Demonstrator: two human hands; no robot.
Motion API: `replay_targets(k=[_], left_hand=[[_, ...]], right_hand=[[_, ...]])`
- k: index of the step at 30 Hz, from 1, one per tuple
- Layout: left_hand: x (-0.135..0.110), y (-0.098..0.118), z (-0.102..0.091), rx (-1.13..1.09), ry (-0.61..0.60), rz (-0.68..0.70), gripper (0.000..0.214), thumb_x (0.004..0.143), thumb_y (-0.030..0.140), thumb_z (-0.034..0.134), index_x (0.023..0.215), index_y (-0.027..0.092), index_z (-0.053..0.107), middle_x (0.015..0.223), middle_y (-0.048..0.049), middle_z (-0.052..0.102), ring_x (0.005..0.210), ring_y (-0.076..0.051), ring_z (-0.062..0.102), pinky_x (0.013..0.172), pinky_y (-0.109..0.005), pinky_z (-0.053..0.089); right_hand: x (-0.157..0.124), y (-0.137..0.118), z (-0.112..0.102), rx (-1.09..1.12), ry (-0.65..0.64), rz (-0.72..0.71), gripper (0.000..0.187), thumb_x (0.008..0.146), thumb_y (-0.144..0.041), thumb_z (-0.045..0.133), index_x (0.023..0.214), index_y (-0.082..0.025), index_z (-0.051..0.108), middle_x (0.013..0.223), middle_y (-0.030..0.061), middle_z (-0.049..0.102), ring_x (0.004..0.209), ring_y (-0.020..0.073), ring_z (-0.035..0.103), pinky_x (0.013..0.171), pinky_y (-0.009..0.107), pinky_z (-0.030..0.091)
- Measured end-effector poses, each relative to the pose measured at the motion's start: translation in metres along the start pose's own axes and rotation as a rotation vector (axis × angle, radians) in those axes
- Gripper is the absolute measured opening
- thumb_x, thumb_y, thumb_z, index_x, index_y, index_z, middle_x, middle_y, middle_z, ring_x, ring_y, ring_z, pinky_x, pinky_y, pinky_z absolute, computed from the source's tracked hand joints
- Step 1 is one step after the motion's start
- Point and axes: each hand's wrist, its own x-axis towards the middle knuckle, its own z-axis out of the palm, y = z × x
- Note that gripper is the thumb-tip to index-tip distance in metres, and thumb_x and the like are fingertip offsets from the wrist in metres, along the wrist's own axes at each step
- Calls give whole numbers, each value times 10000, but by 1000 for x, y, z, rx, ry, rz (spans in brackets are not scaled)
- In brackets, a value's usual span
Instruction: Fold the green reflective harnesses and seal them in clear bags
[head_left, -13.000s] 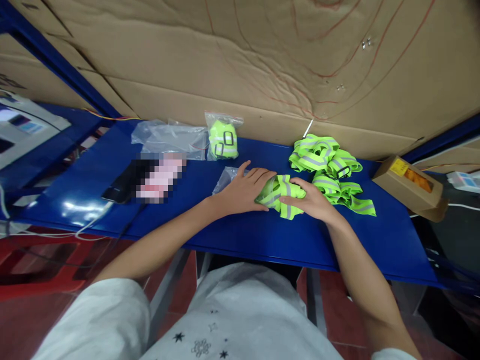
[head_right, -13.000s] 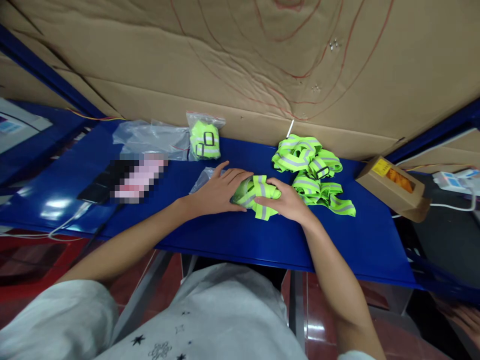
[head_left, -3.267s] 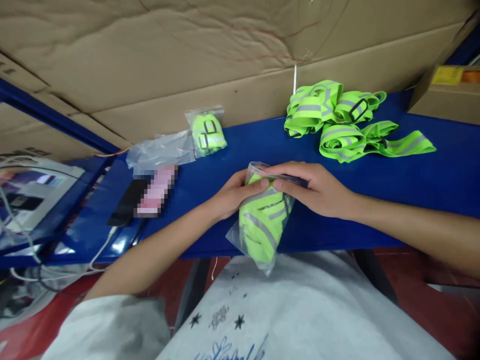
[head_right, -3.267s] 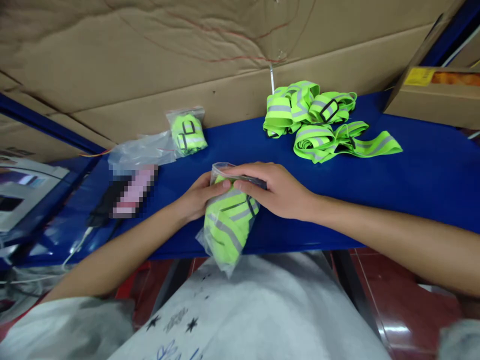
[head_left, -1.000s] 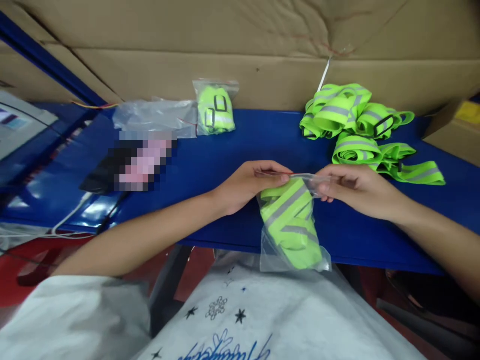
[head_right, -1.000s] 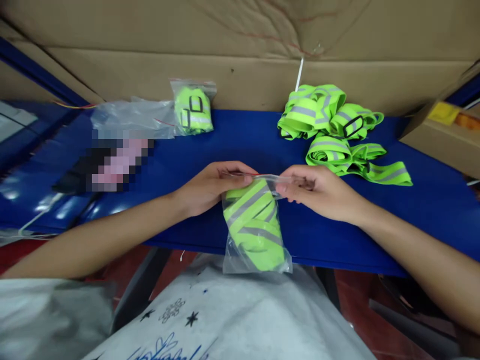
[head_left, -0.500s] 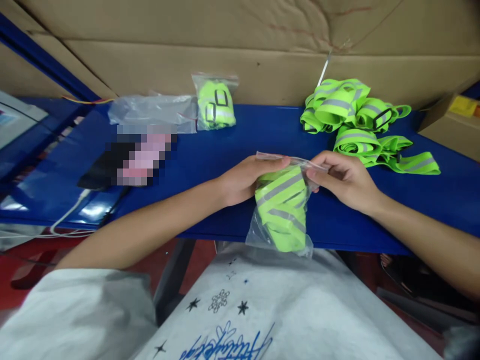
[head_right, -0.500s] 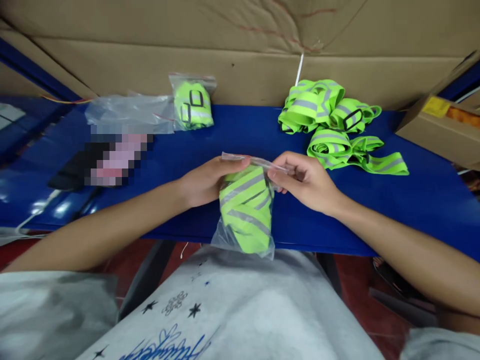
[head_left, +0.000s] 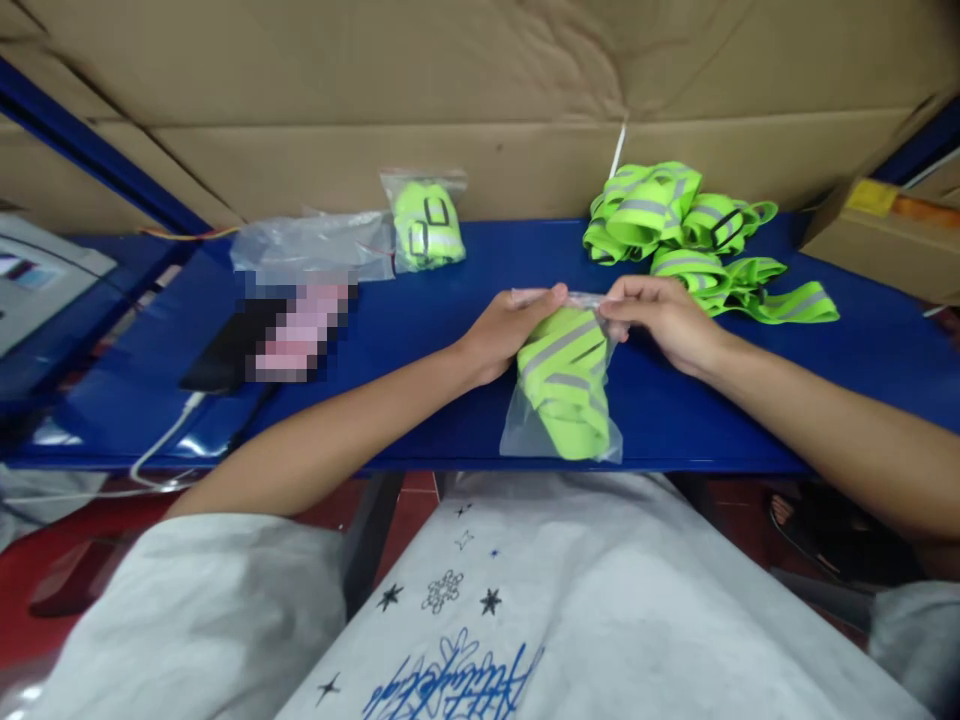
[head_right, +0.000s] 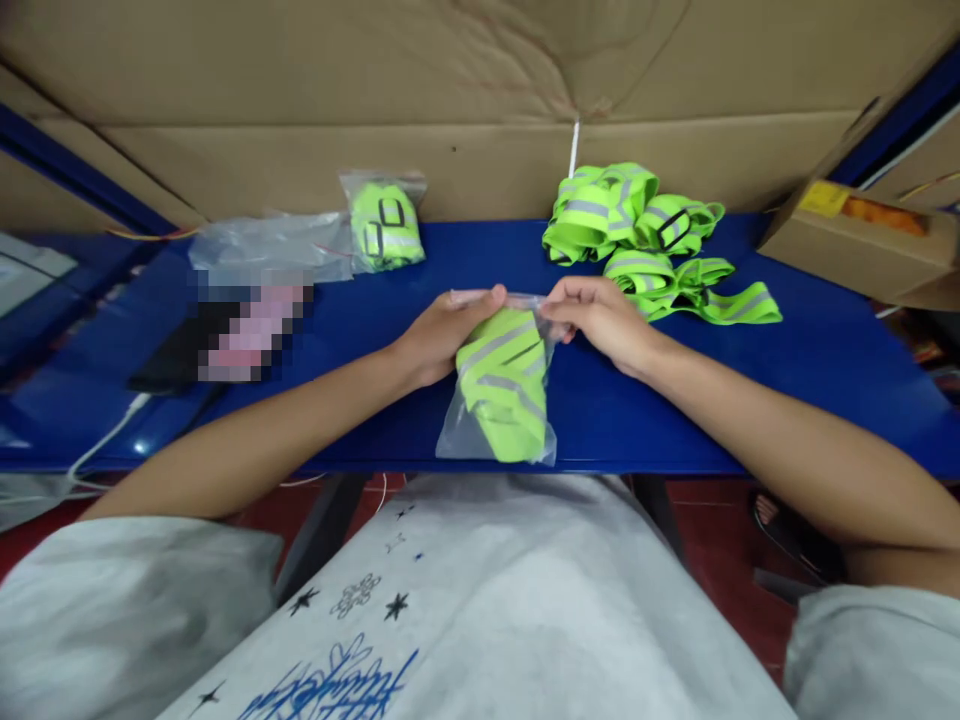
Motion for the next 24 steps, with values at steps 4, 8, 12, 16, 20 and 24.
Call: replay_targets(k=[4,8,12,16,20,24], left_hand=[[-4,-1,-1,36,-51,-72,505,749,572,924,996,145,814,931,-72,807,767,-139,700,761,-250,552],[-8,0,-1,44,-105,-79,498,737,541,938,1026,153,819,975,-66,802,833,-139,707,793,-241,543],[-5,-2,-2,-39,-16,-80,474,709,507,960,983,149,814,933,-56,786,831,-151,702,799,-263,545],[-6,-4,-4,-50,6,-49,429,738,490,942,950,141,813,929,-67,779,846,-163,699,819,-282,551],[-9,-5,-4,-47,-43,-56,511,793,606,869,991,140,798,931,-81,765,845,-184,699,836,-312,555],[-9,-7,-5,-16,-52,-53,501,841,628,818,982,149,781,859,-59,741,754,-162,672,756,-289,525]], right_hand=[[-4,3,6,-14,-40,-1,436,731,-539,906,727,-172,670,615,-4,627,569,99,534,567,242,419],[-8,4,9,-37,-83,20,532,694,-609,930,727,-167,635,576,-37,562,526,70,455,516,222,327],[-4,7,4,-11,-39,-25,572,679,-646,927,757,-165,628,597,-48,543,541,59,413,518,224,281],[-1,7,-4,-58,-58,-16,566,710,-661,902,802,-160,654,634,-41,551,565,64,418,536,232,287],[-4,5,-10,-119,-165,19,537,796,-664,836,943,-159,727,664,-33,555,591,75,438,552,236,295],[-8,4,-14,-202,-232,-15,504,863,-656,777,949,-160,745,660,-24,556,597,82,449,556,243,308]])
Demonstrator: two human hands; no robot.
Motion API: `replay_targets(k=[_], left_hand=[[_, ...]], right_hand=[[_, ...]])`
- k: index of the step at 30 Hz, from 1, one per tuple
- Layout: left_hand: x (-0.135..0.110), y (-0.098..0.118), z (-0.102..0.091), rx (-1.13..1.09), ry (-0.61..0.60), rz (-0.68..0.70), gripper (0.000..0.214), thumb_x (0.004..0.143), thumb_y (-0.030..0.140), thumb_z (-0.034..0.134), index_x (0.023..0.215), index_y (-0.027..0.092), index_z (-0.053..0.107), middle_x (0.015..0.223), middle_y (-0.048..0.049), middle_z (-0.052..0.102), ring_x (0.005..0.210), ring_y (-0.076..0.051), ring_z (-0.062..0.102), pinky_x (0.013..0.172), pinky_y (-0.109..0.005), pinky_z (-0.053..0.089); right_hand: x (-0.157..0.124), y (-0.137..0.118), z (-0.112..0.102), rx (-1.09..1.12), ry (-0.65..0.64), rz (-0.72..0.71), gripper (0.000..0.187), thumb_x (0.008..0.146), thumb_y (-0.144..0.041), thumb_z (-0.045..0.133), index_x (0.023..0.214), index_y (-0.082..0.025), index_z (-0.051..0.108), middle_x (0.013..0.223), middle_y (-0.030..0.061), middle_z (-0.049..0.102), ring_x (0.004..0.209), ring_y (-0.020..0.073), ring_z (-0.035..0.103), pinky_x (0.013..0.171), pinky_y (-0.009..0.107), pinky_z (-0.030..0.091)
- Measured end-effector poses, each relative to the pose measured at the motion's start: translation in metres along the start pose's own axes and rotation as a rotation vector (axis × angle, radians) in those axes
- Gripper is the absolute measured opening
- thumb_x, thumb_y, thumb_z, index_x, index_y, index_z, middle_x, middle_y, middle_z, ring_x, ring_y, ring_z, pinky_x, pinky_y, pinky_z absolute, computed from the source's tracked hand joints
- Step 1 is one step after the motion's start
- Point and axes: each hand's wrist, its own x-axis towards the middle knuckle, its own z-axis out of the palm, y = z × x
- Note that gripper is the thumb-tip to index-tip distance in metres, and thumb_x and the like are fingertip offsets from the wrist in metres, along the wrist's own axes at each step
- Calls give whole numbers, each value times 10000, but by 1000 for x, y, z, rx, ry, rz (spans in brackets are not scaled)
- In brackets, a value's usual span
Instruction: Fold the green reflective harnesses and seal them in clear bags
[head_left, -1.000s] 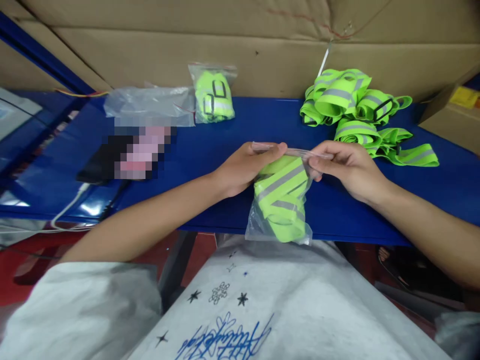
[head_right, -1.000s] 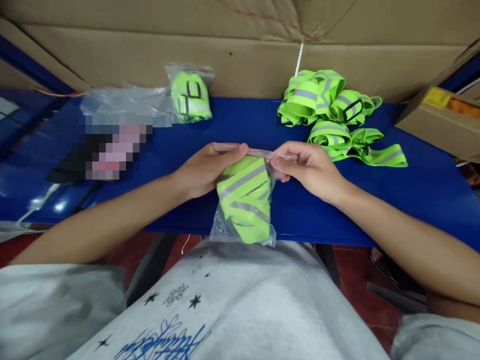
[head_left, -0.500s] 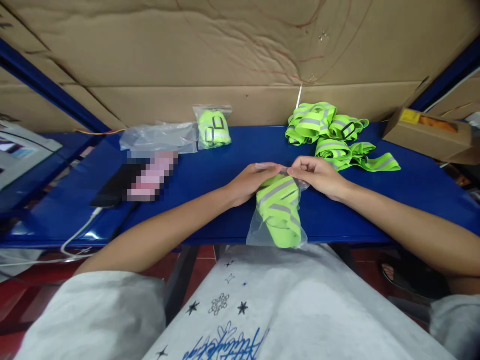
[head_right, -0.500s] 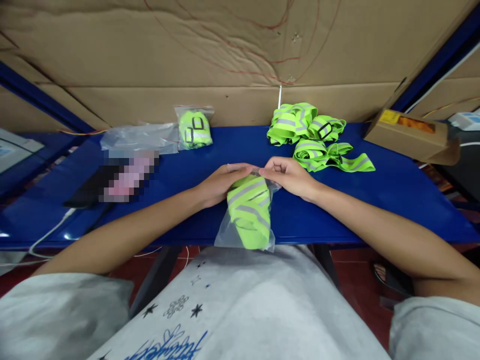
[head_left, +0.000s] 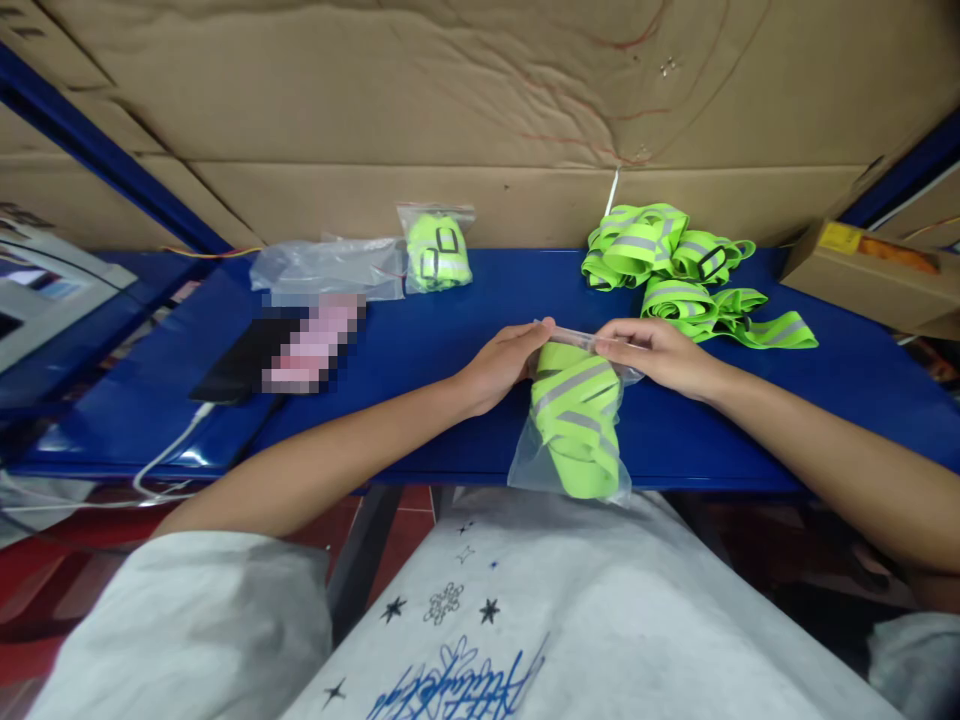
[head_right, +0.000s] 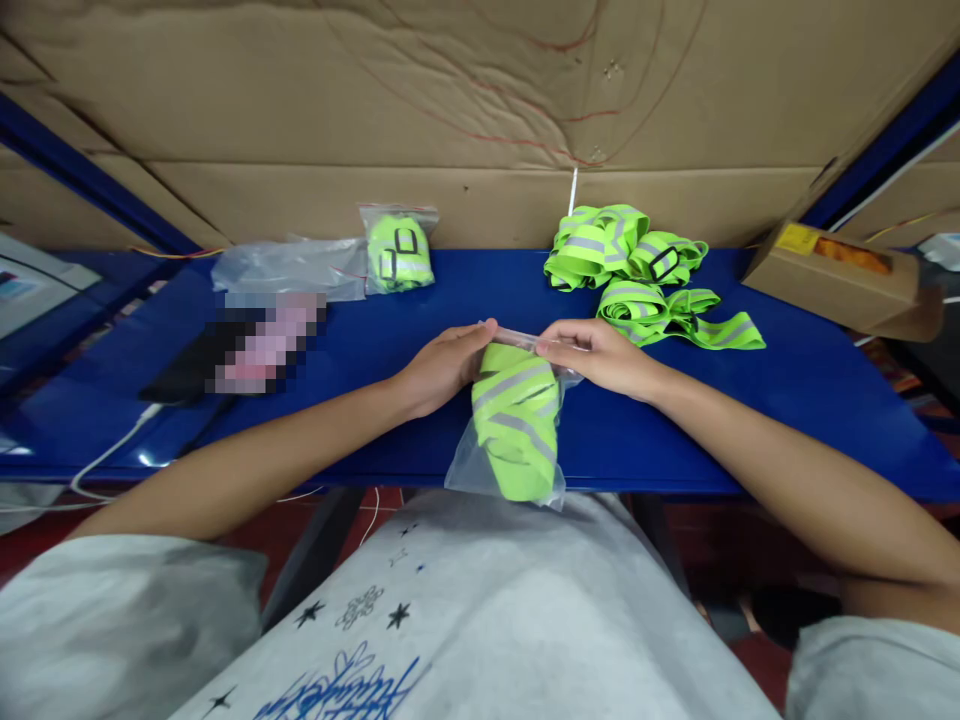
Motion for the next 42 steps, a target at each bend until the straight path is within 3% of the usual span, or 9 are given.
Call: replay_targets(k=[4,8,15,22,27,34,42], left_hand=[[0,0,-1,37,-21,17,502,828,620,832,950,135,792,820,-42,729,700,-129,637,703,-258,498],[-2,0,1,61,-28,23,482,811,585,853,1001,144,807,883,-44,750,777,-136,662,754,-257,514],[-2,-2,2,93,75,71,323,790,434,857,943,158,789,872,-26,736,789,-134,651,734,-249,503],[-5,2,1,195,66,181,360,784,490,847,877,154,759,811,-12,695,736,-117,573,702,-242,435],[-7,6,3,198,47,171,307,804,466,816,863,172,751,834,-8,704,764,-123,582,722,-244,425],[-10,9,6,247,2,174,304,762,418,882,899,165,782,887,-23,743,822,-133,636,793,-251,465],[-9,7,5,305,95,215,253,783,410,851,845,176,777,848,-17,732,779,-126,612,739,-249,439]], right_hand=[[-1,1,2,-21,13,19,513,835,-657,799,918,-155,732,645,-23,553,579,85,433,534,249,296],[-1,0,7,-71,82,4,512,836,-662,785,865,-157,707,630,-28,522,573,82,397,525,248,268],[-3,0,9,-189,135,-40,476,843,-640,771,845,-167,719,657,-10,557,593,100,428,548,263,307],[-2,3,11,-122,193,-55,420,794,-592,844,844,-200,699,670,1,612,616,130,504,569,278,375],[-5,-1,14,-103,188,-108,366,841,-534,822,806,-205,669,635,-19,557,576,107,443,537,271,319],[-5,1,19,-92,112,-145,337,855,-501,794,855,-192,659,690,-17,578,602,103,454,557,266,337],[-6,-3,18,-125,156,-138,328,852,-482,793,803,-197,638,674,-19,547,605,105,446,561,269,342]])
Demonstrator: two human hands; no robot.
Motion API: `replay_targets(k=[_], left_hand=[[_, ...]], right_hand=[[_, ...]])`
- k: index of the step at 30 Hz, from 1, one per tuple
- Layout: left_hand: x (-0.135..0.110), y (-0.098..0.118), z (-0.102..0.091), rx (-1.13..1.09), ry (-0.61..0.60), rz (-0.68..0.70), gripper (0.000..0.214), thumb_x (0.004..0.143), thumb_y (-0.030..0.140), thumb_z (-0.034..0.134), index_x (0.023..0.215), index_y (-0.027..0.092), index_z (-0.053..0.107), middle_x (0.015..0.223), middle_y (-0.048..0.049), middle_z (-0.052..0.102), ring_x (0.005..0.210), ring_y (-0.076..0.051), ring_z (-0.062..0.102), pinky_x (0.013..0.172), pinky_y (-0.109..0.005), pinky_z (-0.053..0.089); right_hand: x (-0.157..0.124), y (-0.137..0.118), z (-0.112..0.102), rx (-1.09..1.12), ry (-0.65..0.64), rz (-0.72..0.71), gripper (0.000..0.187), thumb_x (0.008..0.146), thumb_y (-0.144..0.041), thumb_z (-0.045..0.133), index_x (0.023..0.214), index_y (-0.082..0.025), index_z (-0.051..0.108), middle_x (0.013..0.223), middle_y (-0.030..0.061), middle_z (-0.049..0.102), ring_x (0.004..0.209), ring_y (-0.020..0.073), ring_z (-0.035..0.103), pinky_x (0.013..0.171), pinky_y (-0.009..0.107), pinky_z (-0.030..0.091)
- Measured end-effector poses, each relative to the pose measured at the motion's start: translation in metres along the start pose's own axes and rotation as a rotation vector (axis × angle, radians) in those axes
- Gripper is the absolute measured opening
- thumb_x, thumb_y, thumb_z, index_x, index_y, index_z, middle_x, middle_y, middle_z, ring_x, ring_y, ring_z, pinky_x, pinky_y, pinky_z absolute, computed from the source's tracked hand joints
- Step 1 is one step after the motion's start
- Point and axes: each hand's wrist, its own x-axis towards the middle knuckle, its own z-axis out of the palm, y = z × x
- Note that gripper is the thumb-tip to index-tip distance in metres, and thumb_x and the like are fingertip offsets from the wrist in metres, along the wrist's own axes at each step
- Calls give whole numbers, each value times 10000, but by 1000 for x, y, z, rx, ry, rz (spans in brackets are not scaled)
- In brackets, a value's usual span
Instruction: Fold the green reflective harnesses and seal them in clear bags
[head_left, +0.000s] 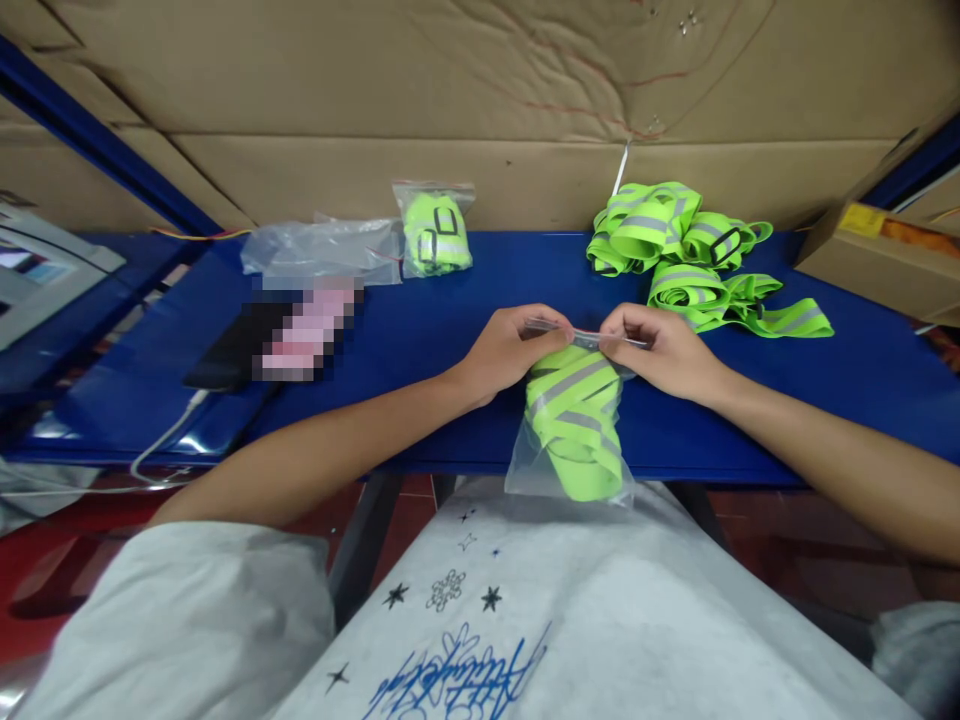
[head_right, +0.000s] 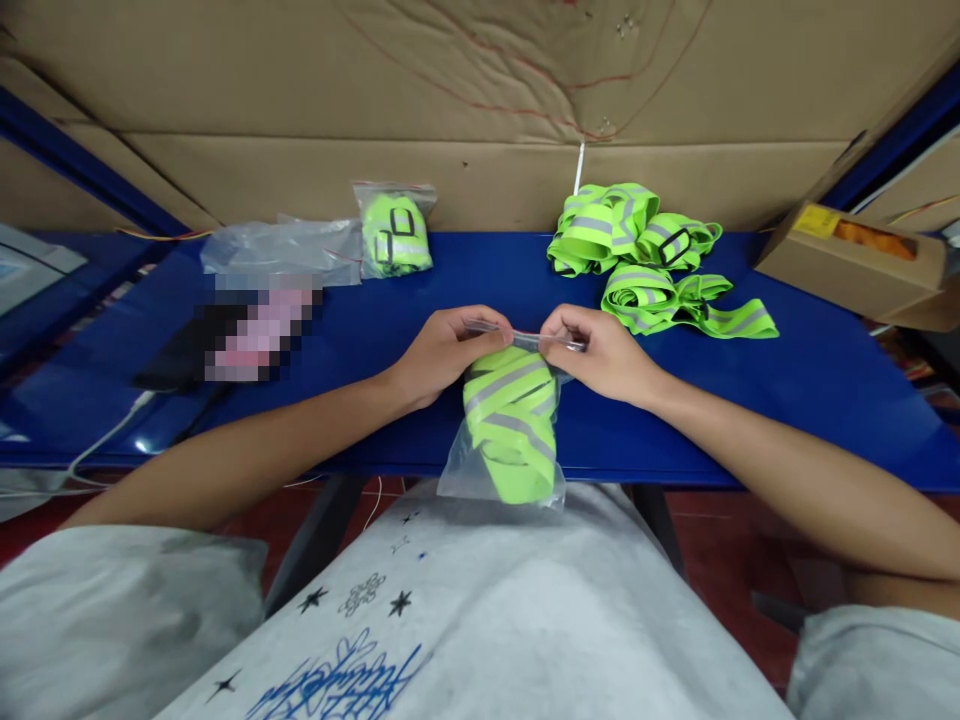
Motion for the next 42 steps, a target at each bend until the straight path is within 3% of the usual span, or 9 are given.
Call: replay_targets(k=[5,9,18,27,35,42], left_hand=[[2,2,-4,-81,-53,-81,232,740,378,884,825,185,789,844,-14,745,783,-133,634,789,-263,466],[-1,4,-3,-111,-94,-95,327,697,406,943,917,193,826,900,-31,774,831,-149,666,818,-276,487],[-1,7,-2,-97,17,-34,307,706,424,948,864,188,831,909,-41,789,851,-156,684,847,-284,516],[3,3,-4,-284,-105,-187,364,783,455,904,1039,201,851,1061,-66,817,944,-184,725,903,-298,532],[-3,-1,-3,-143,-109,-84,376,819,498,877,1062,211,857,1125,-64,822,1036,-187,726,1002,-305,522],[-7,5,-2,-80,-159,-28,382,888,508,808,1130,215,846,1158,-66,817,1048,-193,730,978,-301,529]], right_hand=[[-4,-8,0,7,0,-3,414,875,-590,782,815,-203,648,656,-18,517,596,106,422,550,270,312],[-5,-11,2,25,-9,-10,500,847,-691,771,856,-202,672,679,-7,564,611,113,442,568,276,327],[-3,-5,-1,-45,89,-25,597,842,-766,730,707,-223,525,623,-13,475,586,119,374,554,295,295],[0,-5,-2,33,192,21,632,775,-802,770,660,-225,539,608,-3,474,584,123,365,560,303,266],[3,6,-5,59,13,43,532,817,-721,784,856,-196,700,695,-8,588,630,117,460,597,275,338],[-4,-7,-4,38,62,-11,474,810,-660,829,775,-214,673,660,-4,597,582,116,456,547,283,328]])
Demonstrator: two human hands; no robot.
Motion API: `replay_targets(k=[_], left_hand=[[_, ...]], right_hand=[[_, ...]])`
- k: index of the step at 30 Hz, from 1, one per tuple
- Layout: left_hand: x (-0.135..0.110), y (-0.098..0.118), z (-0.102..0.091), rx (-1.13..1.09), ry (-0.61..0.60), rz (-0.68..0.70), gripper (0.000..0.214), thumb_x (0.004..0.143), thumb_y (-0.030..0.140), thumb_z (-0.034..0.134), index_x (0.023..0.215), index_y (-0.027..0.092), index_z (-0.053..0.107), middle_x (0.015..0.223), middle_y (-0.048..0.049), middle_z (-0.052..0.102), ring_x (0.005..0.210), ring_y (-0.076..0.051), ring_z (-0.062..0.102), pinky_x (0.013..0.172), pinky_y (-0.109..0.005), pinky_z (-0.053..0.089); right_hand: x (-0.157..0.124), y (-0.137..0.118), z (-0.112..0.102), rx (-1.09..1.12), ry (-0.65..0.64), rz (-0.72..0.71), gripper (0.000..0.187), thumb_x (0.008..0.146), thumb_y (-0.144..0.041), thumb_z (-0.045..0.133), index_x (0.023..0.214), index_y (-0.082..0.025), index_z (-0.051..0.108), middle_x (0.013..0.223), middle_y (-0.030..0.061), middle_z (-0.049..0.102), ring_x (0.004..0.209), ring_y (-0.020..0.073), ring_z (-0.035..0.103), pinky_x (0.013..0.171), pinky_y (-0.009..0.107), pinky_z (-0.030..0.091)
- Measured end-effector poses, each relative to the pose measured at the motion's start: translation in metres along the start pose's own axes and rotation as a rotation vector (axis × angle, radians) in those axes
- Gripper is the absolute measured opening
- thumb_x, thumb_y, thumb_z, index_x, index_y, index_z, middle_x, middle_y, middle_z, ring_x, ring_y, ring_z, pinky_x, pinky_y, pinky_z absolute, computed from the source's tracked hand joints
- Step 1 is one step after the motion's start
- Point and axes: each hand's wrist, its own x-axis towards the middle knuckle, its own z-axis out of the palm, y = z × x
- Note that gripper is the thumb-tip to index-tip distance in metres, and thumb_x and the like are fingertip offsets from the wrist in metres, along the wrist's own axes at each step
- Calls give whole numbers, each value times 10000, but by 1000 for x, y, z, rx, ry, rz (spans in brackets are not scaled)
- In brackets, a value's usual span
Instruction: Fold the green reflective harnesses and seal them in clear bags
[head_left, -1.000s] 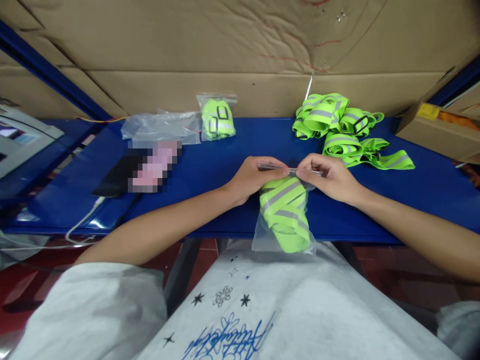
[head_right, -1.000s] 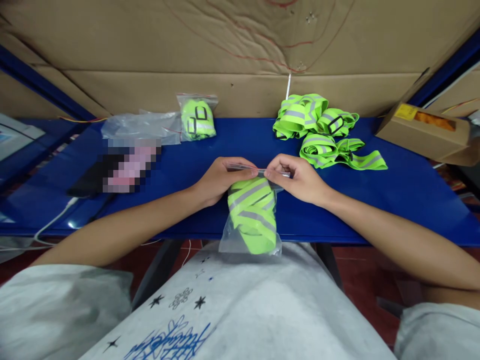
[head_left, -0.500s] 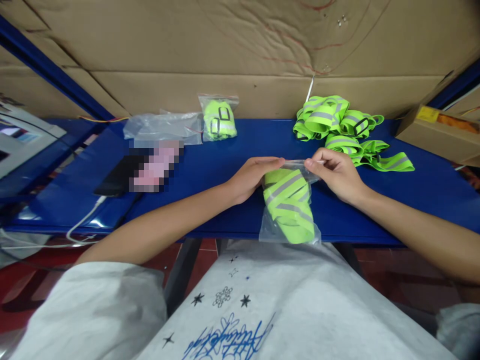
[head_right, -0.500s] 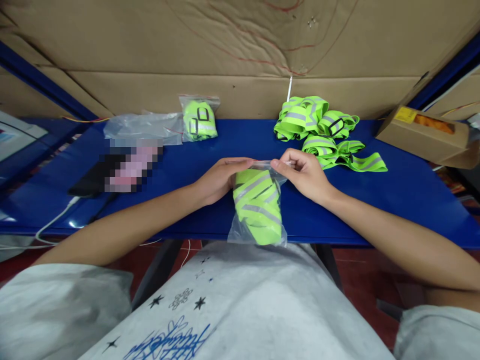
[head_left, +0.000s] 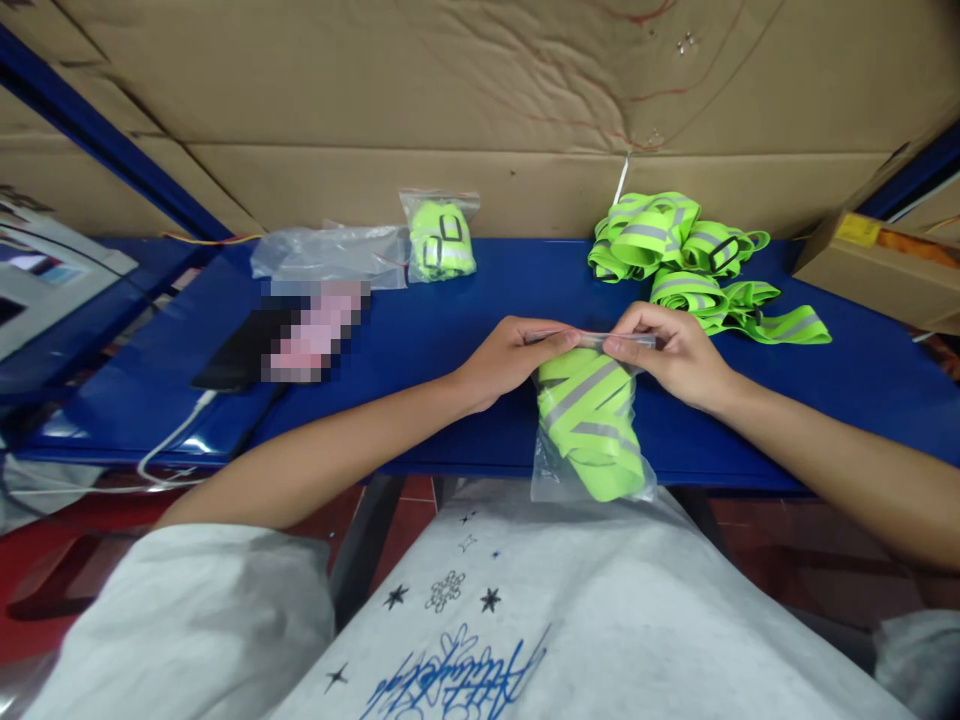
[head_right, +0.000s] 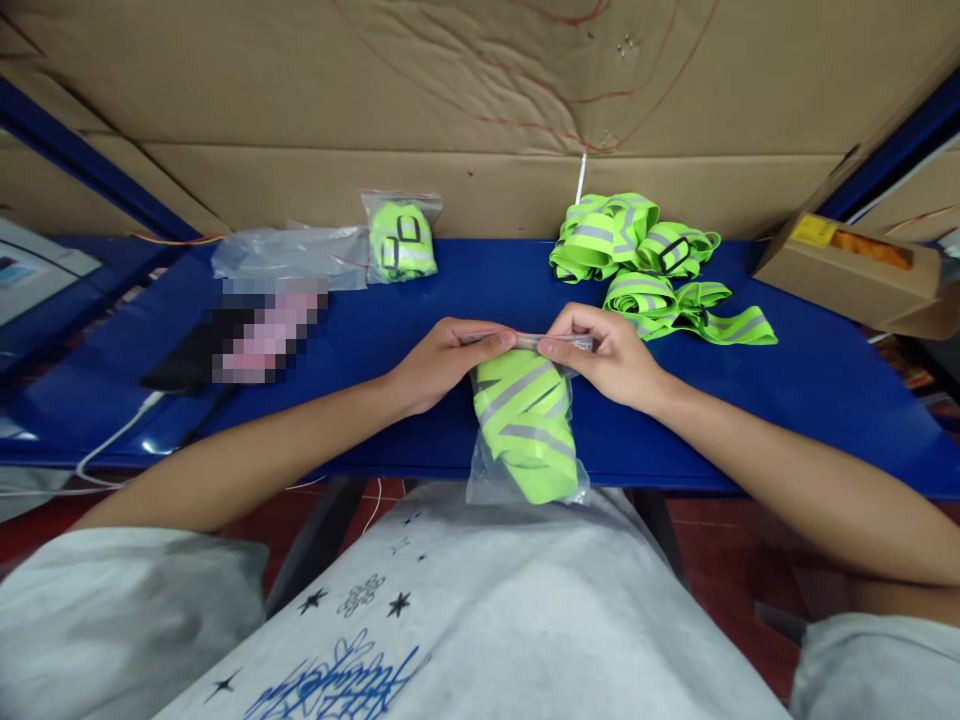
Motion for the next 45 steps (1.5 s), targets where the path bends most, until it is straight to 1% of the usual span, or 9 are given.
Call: replay_targets(k=[3,9,16,23,28,33,36,40,45], left_hand=[[1,-2,1,19,-11,39,378,837,491,861,1069,193,850,1107,-66,820,1018,-190,728,952,-296,530],[3,-8,1,118,7,114,404,764,500,911,941,150,817,948,-58,794,883,-157,697,850,-282,516],[2,-7,-2,124,-1,147,384,753,496,918,879,148,817,897,-52,788,828,-138,691,815,-270,518],[5,-3,-3,-33,-51,50,335,765,446,927,969,190,856,1034,-59,824,979,-173,735,993,-314,538],[10,-5,-5,-234,-94,-90,423,786,505,911,1078,204,852,1107,-87,818,1041,-217,742,1042,-372,530],[16,-12,-6,-387,-129,-54,513,766,600,906,1028,163,843,1048,-110,805,1040,-225,733,1047,-380,518],[17,-16,-4,-397,-148,-47,563,772,632,889,1060,153,831,1082,-125,801,1084,-246,727,1072,-395,503],[16,-14,-4,-375,-138,-33,591,824,657,833,1157,169,811,1184,-136,793,1176,-285,716,1111,-414,489],[18,-6,-9,-370,-116,-68,597,960,671,655,1305,193,748,1378,-119,735,1374,-310,630,1212,-450,428]], right_hand=[[-1,-2,1,-78,4,-20,454,819,-651,819,776,-223,676,664,-4,608,586,121,471,544,278,357],[-1,6,5,-184,-51,-119,295,915,-529,753,917,-234,744,838,13,740,708,154,642,646,277,502],[-8,6,10,-196,-44,-152,192,953,-427,734,915,-240,743,842,5,740,719,141,653,668,262,515],[-7,-2,6,-185,46,-116,219,932,-452,748,874,-241,746,789,7,721,657,140,613,589,268,457],[-2,4,1,-40,136,-1,232,847,-480,821,829,-257,762,761,4,697,643,143,569,590,287,420],[2,6,4,270,237,180,220,742,-446,892,794,-269,773,723,-16,662,647,132,549,604,277,405],[2,0,5,350,244,231,226,709,-423,919,780,-261,778,738,-15,678,663,120,561,618,261,419],[3,-4,3,392,194,260,338,683,-482,957,831,-235,781,765,-11,682,689,101,566,624,223,436],[10,10,-6,350,173,326,449,681,-576,954,814,-195,758,736,-9,643,667,86,525,560,188,415]])
